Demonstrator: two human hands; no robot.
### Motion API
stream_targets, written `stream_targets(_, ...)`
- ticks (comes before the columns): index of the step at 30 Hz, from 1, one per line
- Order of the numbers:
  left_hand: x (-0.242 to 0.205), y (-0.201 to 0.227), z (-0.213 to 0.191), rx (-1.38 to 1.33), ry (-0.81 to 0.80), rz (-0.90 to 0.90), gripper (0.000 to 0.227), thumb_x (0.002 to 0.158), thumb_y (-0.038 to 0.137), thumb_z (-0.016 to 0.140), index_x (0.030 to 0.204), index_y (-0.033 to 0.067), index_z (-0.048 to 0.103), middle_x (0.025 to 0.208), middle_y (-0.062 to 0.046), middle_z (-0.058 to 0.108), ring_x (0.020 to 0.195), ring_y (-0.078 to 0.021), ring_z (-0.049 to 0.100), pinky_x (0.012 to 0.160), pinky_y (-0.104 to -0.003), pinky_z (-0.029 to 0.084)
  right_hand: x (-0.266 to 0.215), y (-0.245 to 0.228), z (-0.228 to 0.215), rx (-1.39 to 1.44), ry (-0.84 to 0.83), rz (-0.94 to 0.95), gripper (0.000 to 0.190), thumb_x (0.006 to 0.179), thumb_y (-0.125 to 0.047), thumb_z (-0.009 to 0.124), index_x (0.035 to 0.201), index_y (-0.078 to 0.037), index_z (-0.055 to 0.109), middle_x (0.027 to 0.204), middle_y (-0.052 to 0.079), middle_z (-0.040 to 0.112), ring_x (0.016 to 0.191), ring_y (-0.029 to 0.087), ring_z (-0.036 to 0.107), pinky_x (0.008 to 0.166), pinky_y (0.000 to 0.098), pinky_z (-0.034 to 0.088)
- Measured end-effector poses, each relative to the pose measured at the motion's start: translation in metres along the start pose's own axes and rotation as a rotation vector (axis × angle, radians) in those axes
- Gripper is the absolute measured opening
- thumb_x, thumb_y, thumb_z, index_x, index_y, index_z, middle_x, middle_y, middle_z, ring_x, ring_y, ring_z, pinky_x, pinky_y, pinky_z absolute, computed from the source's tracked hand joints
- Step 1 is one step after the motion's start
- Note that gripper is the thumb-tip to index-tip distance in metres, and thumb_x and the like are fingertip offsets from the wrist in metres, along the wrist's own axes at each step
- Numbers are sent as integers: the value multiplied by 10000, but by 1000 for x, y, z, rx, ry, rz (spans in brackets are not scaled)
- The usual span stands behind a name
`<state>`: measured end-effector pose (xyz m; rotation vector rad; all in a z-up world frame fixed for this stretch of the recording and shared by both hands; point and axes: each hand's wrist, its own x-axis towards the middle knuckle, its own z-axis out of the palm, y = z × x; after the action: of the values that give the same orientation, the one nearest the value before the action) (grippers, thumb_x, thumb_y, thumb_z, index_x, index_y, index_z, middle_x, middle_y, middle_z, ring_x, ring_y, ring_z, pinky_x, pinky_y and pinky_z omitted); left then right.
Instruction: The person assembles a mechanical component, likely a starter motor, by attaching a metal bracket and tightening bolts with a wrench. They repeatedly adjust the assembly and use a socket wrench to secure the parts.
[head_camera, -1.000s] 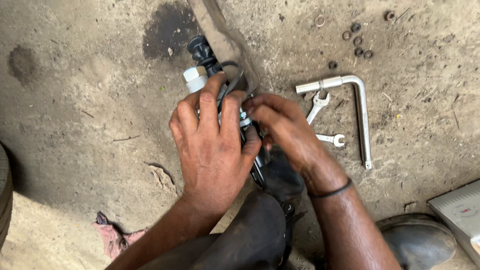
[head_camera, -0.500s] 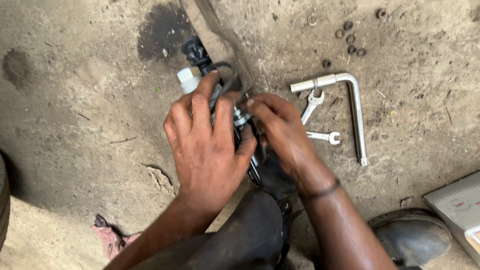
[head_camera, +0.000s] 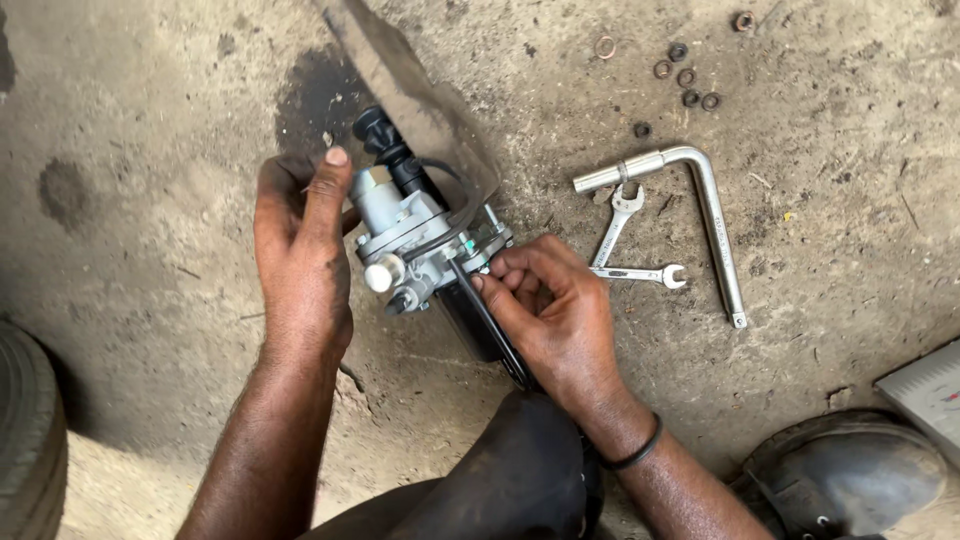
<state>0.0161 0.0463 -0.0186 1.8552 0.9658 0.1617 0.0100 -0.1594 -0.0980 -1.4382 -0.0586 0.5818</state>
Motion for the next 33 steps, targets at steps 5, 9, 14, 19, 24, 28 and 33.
stream_targets(5,5,17,10,174,-118,39,293,950,378,713,1038,106,650,956,-61,682,909,-199,642,805,-398,594,-2,-7,2,-33,35,45,102,909,-81,816,965,-70,732,858,-31,595,651,10,485,511,186,449)
stream_targets(9,5,41,11,784,-356,328,184,982,304,733,1000,121,736,1004,-52,696,1009,-183,575,863,-401,534,0,-6,-1,-70,4,38,165,865,-72,833,974,-69,709,880,-43,597,648,-5,510,504,177,470)
stream_targets(14,13,59,15,996,-596,414,215,930,283,749,1070,121,761,1064,-48,730,1032,-221,580,884,-454,490,1,-2,3,-58,60,21,179,846,-61,856,953,-66,712,860,-35,584,616,8,470,486,197,435)
stream_targets(19,23,66,24,979,-758,241,233,908,259,727,1099,138,785,1103,-32,726,1091,-199,610,956,-464,469,-4,1,7,-60,130,-83,174,865,-50,849,973,-68,714,866,-39,574,624,1,456,500,191,415)
stream_targets(24,20,66,30,866,-728,217,211,860,208,739,1042,111,783,1001,-41,728,1022,-182,662,909,-424,547,-4,11,6,3,140,-9,188,847,-115,874,950,-84,721,861,-33,596,604,17,442,492,203,425)
stream_targets(28,21,64,31,858,-674,122,153,905,217,718,1006,121,781,968,-34,722,910,-173,691,803,-407,578,-5,18,5,-219,202,67,443,723,-305,945,994,-60,695,891,4,609,632,89,511,513,288,499)
stream_targets(33,35,57,23,802,-473,81,198,962,285,707,946,93,755,990,-48,745,968,-152,696,837,-367,568,-8,13,-10,-299,16,18,660,776,-437,876,1187,6,611,1016,101,655,828,194,657,690,364,612)
